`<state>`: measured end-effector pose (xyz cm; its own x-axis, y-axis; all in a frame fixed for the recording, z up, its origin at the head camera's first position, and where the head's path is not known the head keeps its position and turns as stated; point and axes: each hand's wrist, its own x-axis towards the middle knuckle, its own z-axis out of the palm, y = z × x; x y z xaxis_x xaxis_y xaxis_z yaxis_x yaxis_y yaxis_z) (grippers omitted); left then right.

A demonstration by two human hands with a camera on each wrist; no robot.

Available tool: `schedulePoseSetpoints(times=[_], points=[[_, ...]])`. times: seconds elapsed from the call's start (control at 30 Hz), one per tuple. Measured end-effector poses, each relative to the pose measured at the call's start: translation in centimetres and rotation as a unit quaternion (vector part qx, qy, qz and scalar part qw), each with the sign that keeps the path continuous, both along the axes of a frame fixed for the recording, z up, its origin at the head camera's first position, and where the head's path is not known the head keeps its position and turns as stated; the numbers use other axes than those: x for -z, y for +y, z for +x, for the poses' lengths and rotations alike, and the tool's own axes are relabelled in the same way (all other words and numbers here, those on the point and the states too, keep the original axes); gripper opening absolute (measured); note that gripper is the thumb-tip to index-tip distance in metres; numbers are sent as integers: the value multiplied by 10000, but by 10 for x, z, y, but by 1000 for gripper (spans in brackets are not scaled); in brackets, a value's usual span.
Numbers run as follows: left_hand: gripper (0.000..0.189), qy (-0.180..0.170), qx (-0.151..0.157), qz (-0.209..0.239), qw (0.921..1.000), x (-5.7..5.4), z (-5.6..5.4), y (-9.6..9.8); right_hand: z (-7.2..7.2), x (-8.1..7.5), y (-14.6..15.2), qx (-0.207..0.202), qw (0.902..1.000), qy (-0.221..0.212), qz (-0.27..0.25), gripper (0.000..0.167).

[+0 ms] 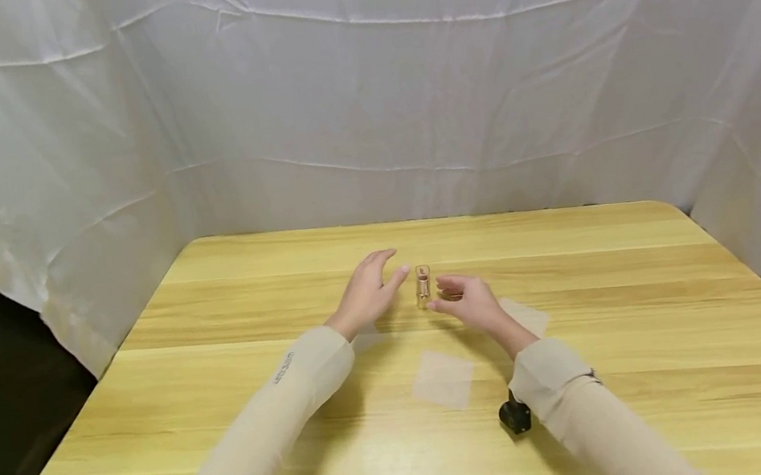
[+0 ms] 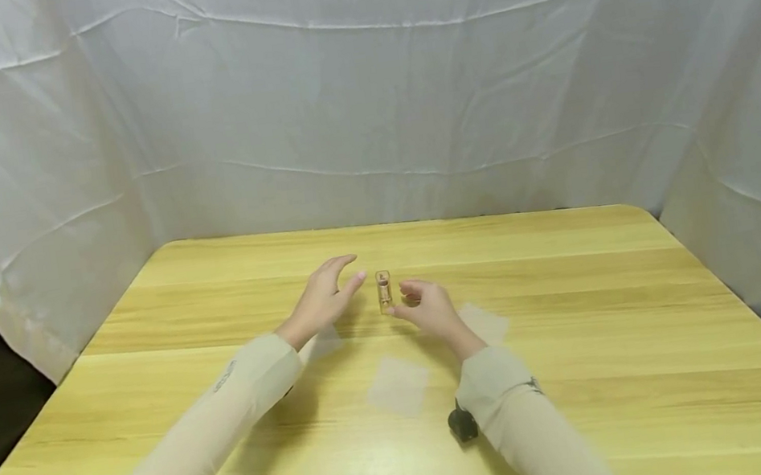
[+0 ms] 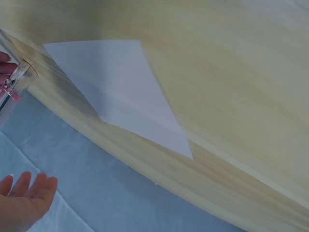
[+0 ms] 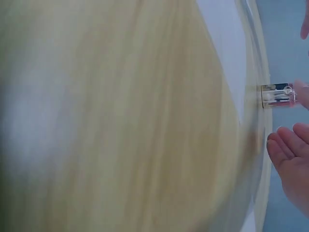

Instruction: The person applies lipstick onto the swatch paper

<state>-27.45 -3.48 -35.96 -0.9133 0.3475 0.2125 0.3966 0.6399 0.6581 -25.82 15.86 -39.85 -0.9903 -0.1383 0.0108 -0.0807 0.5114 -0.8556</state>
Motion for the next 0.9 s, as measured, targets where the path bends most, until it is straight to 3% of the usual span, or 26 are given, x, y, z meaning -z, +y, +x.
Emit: schedulePoseSetpoints(times=[0.53,0.9], points=[[43,73,220,802,9965,6,-10,20,-6,4,-12,315,9991,-178,-220,37],[36,193,235,701,9971,8,-10,21,-11,5,-19,529,9977,-418,-40,32]])
